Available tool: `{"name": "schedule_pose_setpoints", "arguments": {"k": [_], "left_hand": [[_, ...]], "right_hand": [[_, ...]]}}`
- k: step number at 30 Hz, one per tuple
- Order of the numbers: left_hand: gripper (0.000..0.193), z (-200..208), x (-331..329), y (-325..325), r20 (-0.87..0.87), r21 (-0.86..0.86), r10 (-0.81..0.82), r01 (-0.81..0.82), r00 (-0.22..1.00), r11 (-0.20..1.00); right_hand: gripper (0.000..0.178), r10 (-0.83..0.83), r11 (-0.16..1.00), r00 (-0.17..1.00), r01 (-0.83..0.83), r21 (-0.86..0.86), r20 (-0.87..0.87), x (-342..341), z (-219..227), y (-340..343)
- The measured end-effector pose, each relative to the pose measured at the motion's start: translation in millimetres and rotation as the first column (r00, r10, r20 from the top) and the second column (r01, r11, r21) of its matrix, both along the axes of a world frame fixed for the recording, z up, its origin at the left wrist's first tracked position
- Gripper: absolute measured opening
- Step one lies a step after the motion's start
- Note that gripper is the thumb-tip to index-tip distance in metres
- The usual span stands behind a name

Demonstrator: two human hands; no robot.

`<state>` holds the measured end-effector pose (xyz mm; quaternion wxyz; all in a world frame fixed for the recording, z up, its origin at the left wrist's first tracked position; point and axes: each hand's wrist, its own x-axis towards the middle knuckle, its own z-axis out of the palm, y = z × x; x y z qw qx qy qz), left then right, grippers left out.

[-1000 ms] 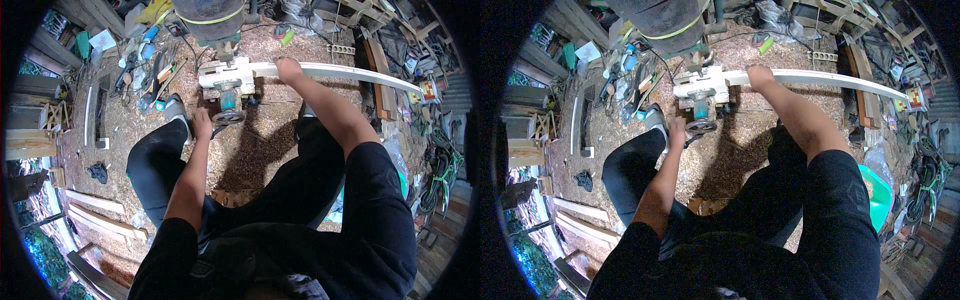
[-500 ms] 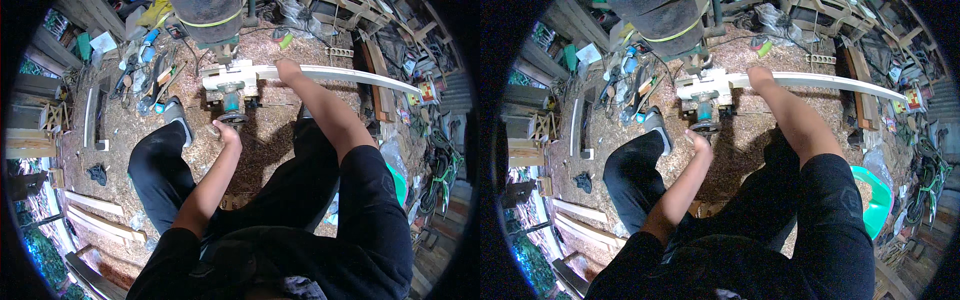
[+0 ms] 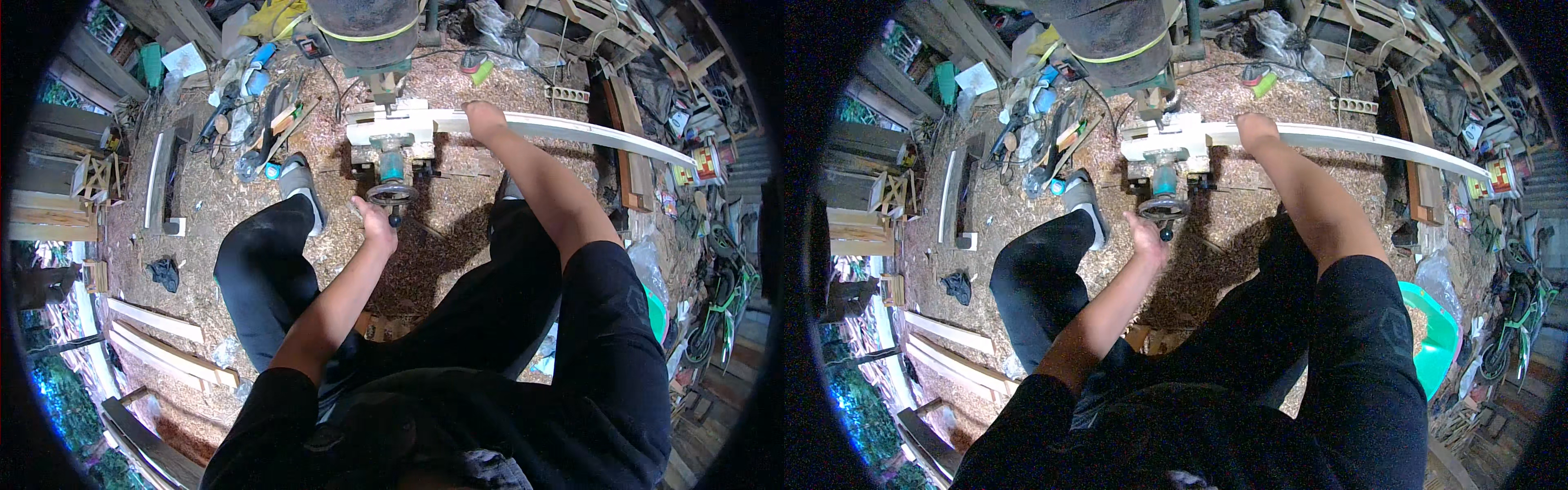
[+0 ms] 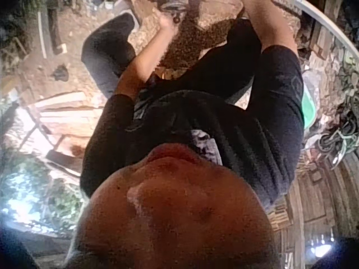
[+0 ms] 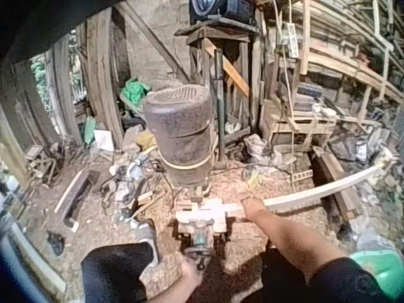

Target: Shaping a long piece of wood using a wood lathe and a hand-held cutting tool.

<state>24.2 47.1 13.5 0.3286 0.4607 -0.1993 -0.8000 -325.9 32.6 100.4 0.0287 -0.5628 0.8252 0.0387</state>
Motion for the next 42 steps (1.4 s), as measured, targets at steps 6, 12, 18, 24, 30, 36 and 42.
{"name": "schedule_pose_setpoints", "arguments": {"k": [6, 12, 18, 24, 30, 36, 42], "left_hand": [[0.093, -11, -3, 4, -0.108, 0.142, 0.094, -0.078, 0.99, 0.987], [0.088, 25, -29, 19, 0.132, 0.198, 0.095, -0.12, 0.987, 0.973], [0.085, 18, -20, 6, 0.152, 0.055, -0.051, 0.043, 0.987, 0.998], [0.083, 85, -38, -29, 0.569, -0.165, 0.062, 0.041, 0.82, 0.985], [0.063, 232, -29, -73, 0.959, -0.238, -0.198, 0.956, 0.204, -0.169], [0.076, 135, -32, -123, 0.974, 0.123, 0.215, 0.959, -0.067, -0.257], [0.088, 124, -68, -112, 0.985, 0.153, 0.114, 0.969, -0.132, -0.194]], "right_hand": [[0.023, -0.012, 1.0, 0.999, 0.012, 0.015, 0.032, -5, -3, 7], [0.021, -0.007, 1.0, 1.0, 0.007, 0.014, -0.013, -7, -4, 21], [0.021, 0.041, 0.999, 0.999, -0.041, -0.01, 0.02, -2, 5, 12], [0.02, 0.073, 0.996, 0.997, -0.073, -0.05, 0.011, -9, 3, 14], [0.023, 0.079, 0.996, 0.99, -0.083, 0.03, 0.114, -13, 9, 20], [0.023, 0.152, 0.983, 0.973, -0.131, -0.126, 0.175, 0, 14, 10], [0.035, 0.14, 0.973, 0.974, -0.103, -0.204, 0.176, -25, -5, 19]]}}
